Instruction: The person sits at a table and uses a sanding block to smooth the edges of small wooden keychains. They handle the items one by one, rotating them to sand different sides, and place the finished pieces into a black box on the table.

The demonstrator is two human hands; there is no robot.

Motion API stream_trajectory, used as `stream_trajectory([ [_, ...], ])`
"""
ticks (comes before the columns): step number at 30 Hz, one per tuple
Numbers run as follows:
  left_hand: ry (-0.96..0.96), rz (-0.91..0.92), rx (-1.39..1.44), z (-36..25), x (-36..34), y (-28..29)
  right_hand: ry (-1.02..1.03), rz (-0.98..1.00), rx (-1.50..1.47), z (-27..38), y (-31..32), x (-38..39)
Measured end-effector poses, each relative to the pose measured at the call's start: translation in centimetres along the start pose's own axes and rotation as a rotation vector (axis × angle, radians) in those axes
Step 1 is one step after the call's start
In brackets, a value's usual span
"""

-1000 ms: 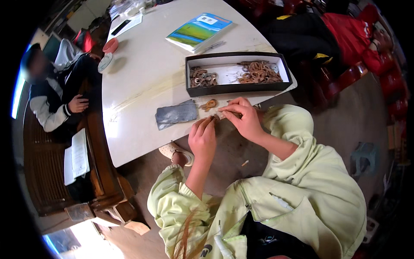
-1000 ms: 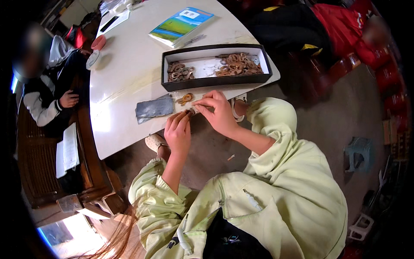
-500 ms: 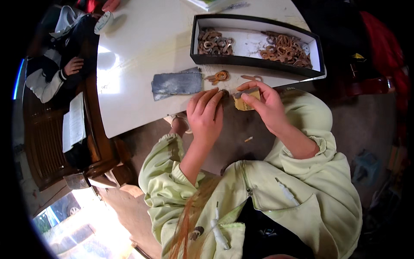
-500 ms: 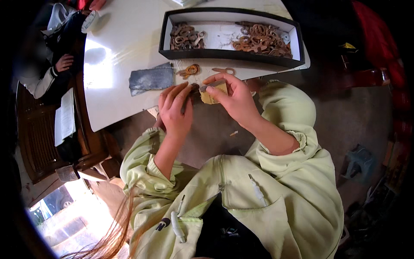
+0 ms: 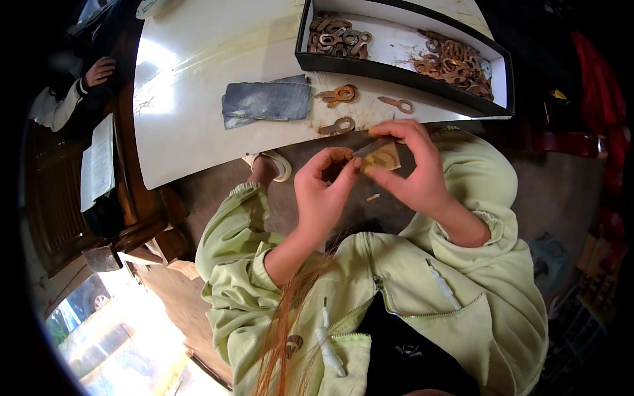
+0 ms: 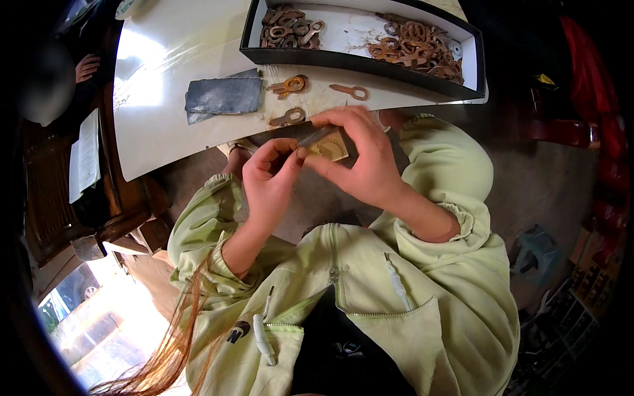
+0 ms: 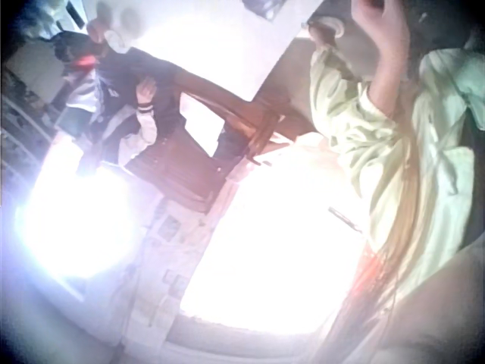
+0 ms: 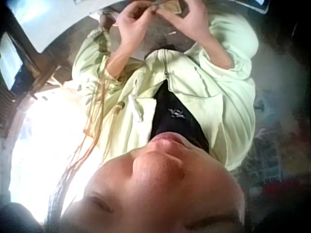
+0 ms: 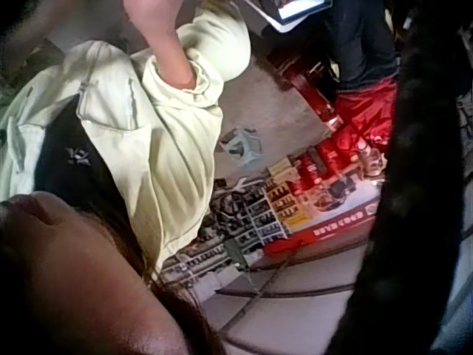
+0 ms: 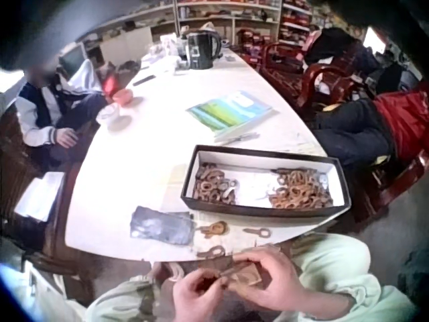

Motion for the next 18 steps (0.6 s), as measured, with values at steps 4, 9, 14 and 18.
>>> stream_trajectory([
  [4, 0.145, 0.084, 0.215, 0.1, 0.5, 0.0, 0.42, 0.067, 0.406, 2.2, -0.8, 0.5],
  [9, 0.092, 0.117, 0.323, 0.5, 0.4, 0.4, 0.404, 0.098, 0.288, 0.8, -2.0, 0.6],
  [14, -0.319, 0.028, -0.119, -0.7, -0.1, 1.1, -0.147, 0.015, -0.026, -2.2, -1.8, 0.5],
  [18, -0.738, -0.125, -0.724, -1.9, 0.2, 0.2, -0.26, -0.147, -0.188, -4.3, -1.6, 0.0],
])
Point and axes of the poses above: each hand's wrist, its own x-axis away from the middle knuckle, its own y-axis out of the back of the hand, z = x × y, the point moved 5 cm from there along -x, towards the middle knuckle, and after that the axes turned 1 degree about -z, right-handed, at the moved point
